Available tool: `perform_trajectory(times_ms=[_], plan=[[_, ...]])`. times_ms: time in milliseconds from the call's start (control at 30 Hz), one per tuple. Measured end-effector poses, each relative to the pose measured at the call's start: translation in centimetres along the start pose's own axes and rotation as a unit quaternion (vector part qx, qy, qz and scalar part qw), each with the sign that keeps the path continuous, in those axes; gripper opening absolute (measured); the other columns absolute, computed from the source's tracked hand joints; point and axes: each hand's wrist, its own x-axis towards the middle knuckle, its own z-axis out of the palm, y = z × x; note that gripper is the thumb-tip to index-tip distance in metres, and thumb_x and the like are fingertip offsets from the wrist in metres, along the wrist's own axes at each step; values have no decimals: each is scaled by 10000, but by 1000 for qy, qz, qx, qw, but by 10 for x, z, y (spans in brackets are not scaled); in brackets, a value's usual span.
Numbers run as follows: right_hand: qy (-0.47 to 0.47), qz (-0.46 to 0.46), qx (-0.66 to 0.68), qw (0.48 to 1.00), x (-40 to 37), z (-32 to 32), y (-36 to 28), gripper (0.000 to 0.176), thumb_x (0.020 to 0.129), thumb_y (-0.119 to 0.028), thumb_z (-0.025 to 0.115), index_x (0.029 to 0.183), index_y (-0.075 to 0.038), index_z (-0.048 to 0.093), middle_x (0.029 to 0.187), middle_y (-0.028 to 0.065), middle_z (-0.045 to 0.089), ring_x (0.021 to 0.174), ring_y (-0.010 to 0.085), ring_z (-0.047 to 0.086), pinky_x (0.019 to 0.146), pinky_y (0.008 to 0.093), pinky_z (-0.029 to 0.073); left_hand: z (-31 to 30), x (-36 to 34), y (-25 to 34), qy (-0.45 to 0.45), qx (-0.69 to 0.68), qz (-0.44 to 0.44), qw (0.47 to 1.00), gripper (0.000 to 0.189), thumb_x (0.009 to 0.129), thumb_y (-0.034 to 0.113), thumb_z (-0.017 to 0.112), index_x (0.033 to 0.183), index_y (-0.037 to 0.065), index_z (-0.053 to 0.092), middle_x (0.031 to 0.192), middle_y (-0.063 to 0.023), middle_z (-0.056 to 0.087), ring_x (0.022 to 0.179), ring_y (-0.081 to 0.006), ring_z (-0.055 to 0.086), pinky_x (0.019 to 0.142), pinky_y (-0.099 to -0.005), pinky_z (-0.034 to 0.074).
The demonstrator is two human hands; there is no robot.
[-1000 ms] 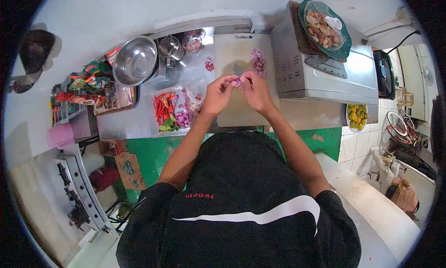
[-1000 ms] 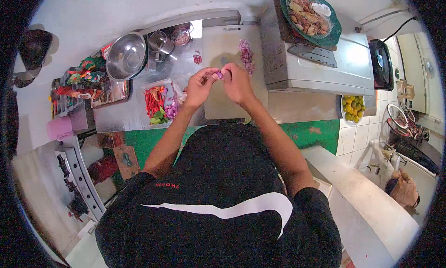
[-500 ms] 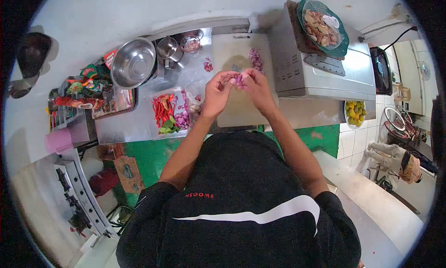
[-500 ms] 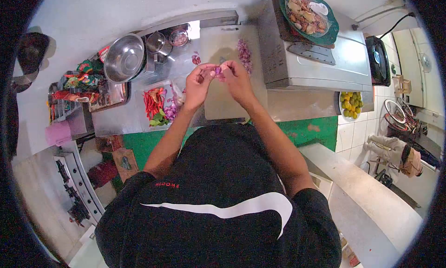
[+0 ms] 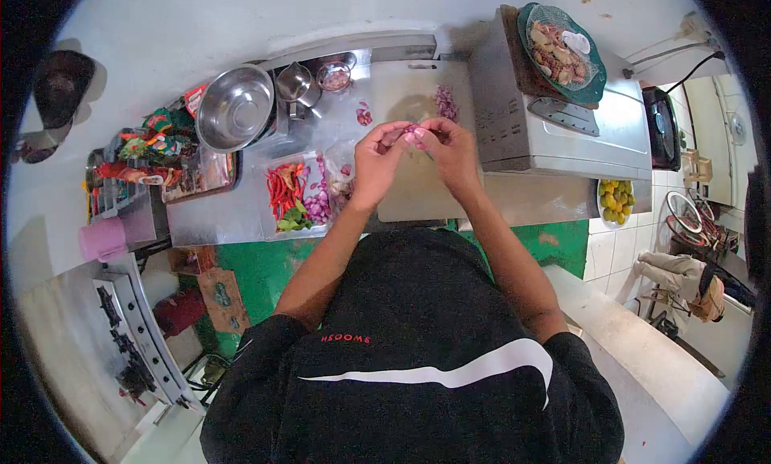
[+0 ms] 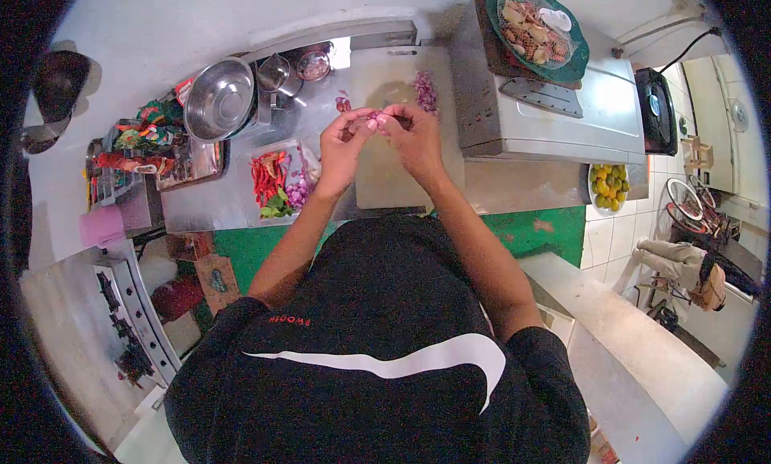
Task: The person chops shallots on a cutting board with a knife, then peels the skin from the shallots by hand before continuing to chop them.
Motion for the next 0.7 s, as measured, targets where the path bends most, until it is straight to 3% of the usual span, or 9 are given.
perform_trajectory(times_ms=[200,300,367,467,567,700], plan=[[2,7,19,1000,3,2,2,110,919,-76,608,917,33,624,834,43,647,744,93,616,685,240,523,-1,0,-3,-2,-39,15,999,186,918,34,616,1097,-16,629,1036,-78,681,960,-125,633,878,-262,501],[-5,16,21,1000,4,4,2,103,922,-64,598,918,38,612,835,49,645,738,100,622,683,247,539,0,-2,-7,-1,-104,3,995,189,938,55,592,1111,-14,617,1062,-86,672,969,-130,629,889,-270,505],[23,22,50,998,5,7,4,90,920,-53,597,920,36,607,831,47,643,721,101,620,673,239,542,0,-4,-11,-7,-194,-26,981,214,964,51,534,1169,-7,561,1153,-109,629,1044,-173,618,958,-327,507],[19,29,30,999,8,9,6,90,921,-54,596,923,36,604,834,53,646,714,98,620,669,238,542,-2,-5,-17,-7,-301,-61,952,218,974,68,517,1180,7,554,1165,-106,625,1054,-173,615,961,-322,501],[25,19,3,1000,8,13,11,85,921,-56,595,920,28,604,836,56,650,724,102,629,664,237,542,-5,-7,-17,17,-350,-107,930,241,955,73,560,1192,27,569,1160,-91,634,1053,-156,609,896,-276,502],[39,10,-24,999,5,23,8,93,921,-71,597,924,21,604,835,61,652,731,116,638,677,252,542,-12,-7,-13,23,-363,-127,923,241,965,84,543,1200,30,563,1169,-71,631,1041,-145,617,927,-272,503]])
